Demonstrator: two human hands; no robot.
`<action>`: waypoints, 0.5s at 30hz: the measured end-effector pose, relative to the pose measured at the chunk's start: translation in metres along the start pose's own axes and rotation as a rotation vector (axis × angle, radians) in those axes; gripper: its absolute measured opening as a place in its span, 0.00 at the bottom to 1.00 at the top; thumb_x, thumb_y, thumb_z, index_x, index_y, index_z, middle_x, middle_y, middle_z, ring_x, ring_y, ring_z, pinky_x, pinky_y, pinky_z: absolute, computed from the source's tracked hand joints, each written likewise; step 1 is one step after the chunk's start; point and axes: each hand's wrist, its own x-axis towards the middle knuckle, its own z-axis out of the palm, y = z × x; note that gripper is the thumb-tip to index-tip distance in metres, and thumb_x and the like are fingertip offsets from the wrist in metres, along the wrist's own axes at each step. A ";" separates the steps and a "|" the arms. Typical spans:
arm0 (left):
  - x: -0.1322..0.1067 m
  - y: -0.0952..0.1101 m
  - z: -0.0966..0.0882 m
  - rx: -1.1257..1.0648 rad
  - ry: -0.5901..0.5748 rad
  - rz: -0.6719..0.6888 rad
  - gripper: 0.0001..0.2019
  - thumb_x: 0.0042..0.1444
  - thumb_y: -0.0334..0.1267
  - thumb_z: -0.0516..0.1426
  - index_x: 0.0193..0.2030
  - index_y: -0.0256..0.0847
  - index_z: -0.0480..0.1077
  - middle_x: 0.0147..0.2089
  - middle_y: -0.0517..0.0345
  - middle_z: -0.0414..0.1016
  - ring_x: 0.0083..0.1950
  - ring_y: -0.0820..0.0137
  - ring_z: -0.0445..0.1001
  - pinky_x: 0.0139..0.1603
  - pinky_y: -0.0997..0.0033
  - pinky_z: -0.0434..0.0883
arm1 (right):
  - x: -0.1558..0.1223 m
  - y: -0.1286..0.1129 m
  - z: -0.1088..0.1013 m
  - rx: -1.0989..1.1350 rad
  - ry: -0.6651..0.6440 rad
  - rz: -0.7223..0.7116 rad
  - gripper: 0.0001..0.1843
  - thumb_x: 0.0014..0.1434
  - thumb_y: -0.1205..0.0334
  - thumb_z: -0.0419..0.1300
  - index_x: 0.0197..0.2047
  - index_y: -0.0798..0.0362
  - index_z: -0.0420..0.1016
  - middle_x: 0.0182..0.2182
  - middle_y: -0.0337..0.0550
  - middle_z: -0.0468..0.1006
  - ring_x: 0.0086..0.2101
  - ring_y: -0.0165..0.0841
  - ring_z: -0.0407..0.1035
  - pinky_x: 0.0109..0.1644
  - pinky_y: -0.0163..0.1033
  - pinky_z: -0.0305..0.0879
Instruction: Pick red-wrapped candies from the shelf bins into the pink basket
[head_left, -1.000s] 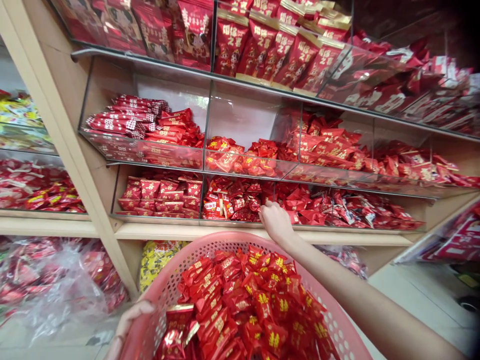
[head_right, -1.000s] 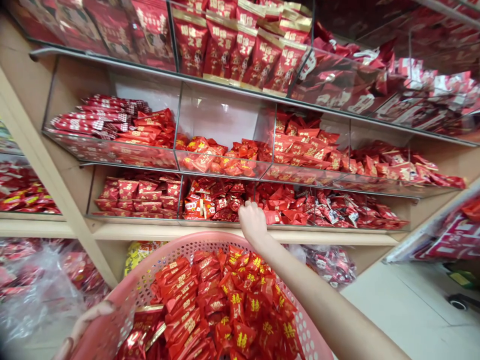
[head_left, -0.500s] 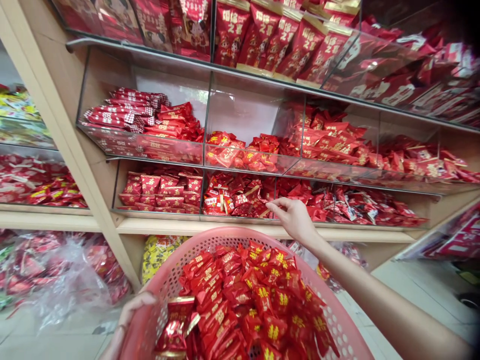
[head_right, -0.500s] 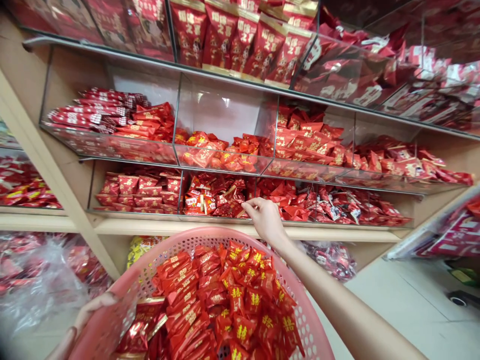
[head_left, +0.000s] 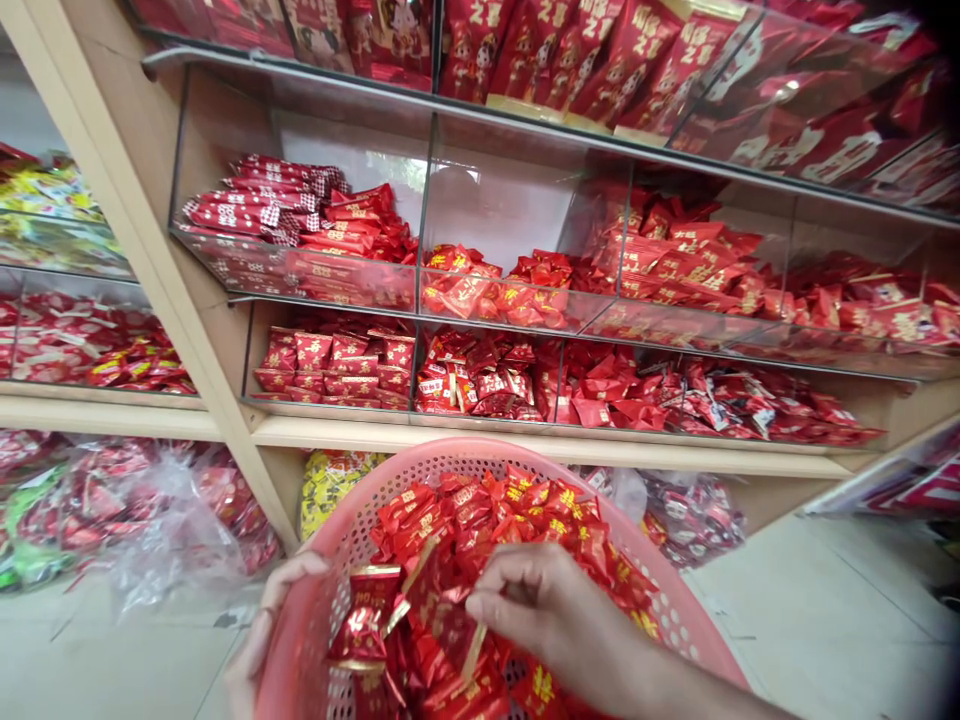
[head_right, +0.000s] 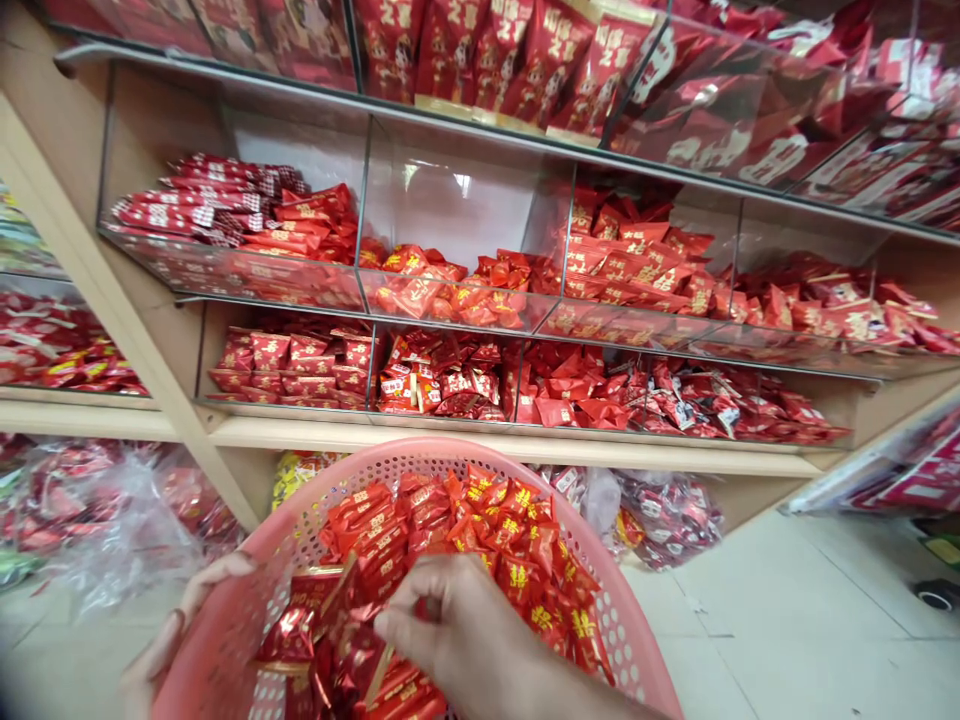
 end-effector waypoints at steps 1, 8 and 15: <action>-0.001 0.001 0.000 0.001 -0.007 -0.014 0.16 0.43 0.54 0.55 0.34 0.46 0.69 0.38 0.65 0.71 0.43 0.67 0.66 0.39 0.76 0.67 | -0.002 0.002 0.007 0.005 -0.014 0.032 0.12 0.52 0.58 0.58 0.21 0.55 0.69 0.20 0.35 0.65 0.23 0.24 0.57 0.26 0.31 0.54; 0.000 0.001 -0.004 -0.027 -0.046 -0.113 0.18 0.41 0.55 0.55 0.37 0.48 0.67 0.39 0.63 0.72 0.42 0.62 0.68 0.39 0.69 0.69 | -0.006 0.023 0.049 0.195 -0.244 0.279 0.10 0.47 0.64 0.59 0.17 0.55 0.65 0.13 0.30 0.56 0.16 0.20 0.49 0.19 0.29 0.44; 0.001 0.001 -0.002 -0.028 -0.017 -0.047 0.17 0.41 0.55 0.55 0.34 0.47 0.69 0.38 0.65 0.71 0.43 0.66 0.66 0.39 0.76 0.68 | 0.000 0.027 0.065 0.015 -0.213 0.190 0.07 0.46 0.65 0.62 0.19 0.56 0.75 0.15 0.31 0.60 0.19 0.21 0.52 0.23 0.31 0.47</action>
